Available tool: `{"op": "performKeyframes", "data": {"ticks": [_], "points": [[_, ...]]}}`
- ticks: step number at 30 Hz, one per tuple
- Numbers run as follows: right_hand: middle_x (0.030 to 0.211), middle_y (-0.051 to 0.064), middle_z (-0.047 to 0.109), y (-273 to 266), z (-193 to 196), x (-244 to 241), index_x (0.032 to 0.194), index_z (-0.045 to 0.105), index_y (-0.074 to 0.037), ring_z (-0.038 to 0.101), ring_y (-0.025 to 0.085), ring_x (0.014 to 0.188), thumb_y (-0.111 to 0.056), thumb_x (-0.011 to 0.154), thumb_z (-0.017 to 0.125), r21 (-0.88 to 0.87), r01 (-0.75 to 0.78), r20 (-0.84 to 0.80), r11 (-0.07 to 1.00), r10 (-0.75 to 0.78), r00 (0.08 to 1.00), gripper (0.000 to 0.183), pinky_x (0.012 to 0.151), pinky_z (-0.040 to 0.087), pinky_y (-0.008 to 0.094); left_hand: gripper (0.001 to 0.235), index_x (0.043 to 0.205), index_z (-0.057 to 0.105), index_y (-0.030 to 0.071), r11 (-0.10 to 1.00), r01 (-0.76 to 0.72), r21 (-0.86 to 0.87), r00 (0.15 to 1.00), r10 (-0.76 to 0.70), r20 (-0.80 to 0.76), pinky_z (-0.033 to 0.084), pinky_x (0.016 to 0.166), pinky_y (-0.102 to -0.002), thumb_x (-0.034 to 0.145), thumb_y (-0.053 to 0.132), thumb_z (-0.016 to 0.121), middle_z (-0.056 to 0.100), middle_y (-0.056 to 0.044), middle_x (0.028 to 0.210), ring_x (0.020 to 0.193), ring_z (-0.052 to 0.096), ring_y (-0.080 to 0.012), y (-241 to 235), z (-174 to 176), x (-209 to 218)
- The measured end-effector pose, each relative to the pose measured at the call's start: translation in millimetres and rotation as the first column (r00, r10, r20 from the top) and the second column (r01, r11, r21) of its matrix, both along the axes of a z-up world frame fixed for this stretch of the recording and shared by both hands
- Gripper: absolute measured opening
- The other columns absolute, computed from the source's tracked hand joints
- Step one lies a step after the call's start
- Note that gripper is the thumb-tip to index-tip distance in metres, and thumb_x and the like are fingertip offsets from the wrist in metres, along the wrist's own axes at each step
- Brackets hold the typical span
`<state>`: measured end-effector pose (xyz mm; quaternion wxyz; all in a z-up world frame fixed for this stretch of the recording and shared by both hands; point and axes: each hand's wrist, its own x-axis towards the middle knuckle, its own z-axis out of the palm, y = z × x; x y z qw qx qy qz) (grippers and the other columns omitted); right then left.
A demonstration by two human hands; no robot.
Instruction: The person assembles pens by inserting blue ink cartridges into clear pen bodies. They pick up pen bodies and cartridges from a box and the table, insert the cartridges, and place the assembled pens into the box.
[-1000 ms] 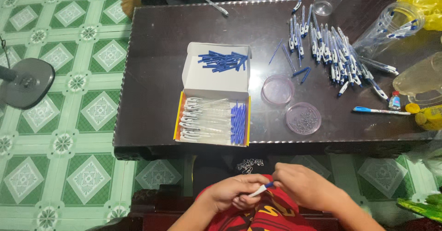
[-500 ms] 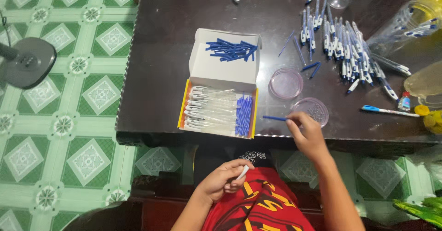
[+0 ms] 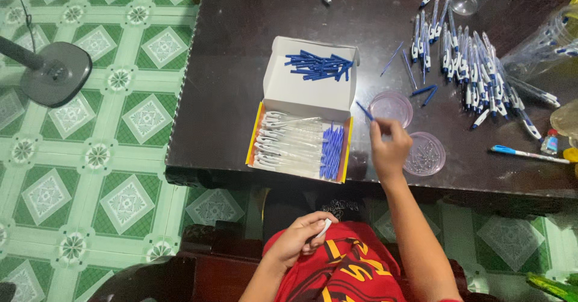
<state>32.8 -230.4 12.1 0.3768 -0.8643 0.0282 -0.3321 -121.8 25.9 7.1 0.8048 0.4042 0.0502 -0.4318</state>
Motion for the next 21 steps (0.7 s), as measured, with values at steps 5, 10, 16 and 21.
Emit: {"op": "performKeyframes", "data": {"ticks": [5,10,16,21], "points": [[0.085,0.006,0.067,14,-9,91,0.117,0.071,-0.007,0.06,0.025,0.085,-0.018,0.096,0.073,-0.077,-0.048,-0.097,0.996,0.041,0.994,0.024,0.075,0.047,0.039,0.027,0.126,0.065,0.006,0.998,0.009,0.069,0.998,-0.005,-0.059,0.021,0.041,-0.014,0.107,0.018,0.051,0.038,0.0,0.061,0.047,0.027,-0.0035,1,17,1],[0.094,0.007,0.065,46,6,44,0.13,0.071,-0.021,0.05,0.036,0.104,-0.045,0.098,0.063,-0.262,-0.151,-0.42,0.953,0.028,0.907,0.041,0.083,0.041,0.054,0.028,0.127,0.069,0.009,0.984,-0.068,0.164,0.997,0.064,0.032,0.018,0.041,-0.015,0.106,0.018,0.052,0.038,0.001,0.058,0.046,0.027,-0.0036,1,-2,0],[0.078,0.0,0.071,70,11,-93,0.099,0.073,-0.012,0.063,0.011,0.073,-0.031,0.097,0.062,0.512,-0.458,-0.567,0.727,0.686,0.457,0.022,0.072,0.051,0.028,0.031,0.124,0.075,0.02,0.713,-0.246,0.657,0.841,-0.18,0.511,0.047,0.063,-0.028,0.099,0.03,0.062,0.058,0.0,0.056,0.053,0.053,-0.0096,-1,33,24],[0.099,0.005,0.075,66,-4,-125,0.117,0.076,-0.002,0.066,0.011,0.09,-0.016,0.093,0.07,0.847,-0.067,-0.43,0.527,0.754,0.496,0.029,0.075,0.058,0.029,0.03,0.129,0.049,0.018,0.264,-0.238,0.935,0.609,-0.709,0.355,0.047,0.069,-0.063,0.102,0.032,0.048,0.073,-0.021,0.087,0.078,0.067,-0.0521,-20,55,33]]}}
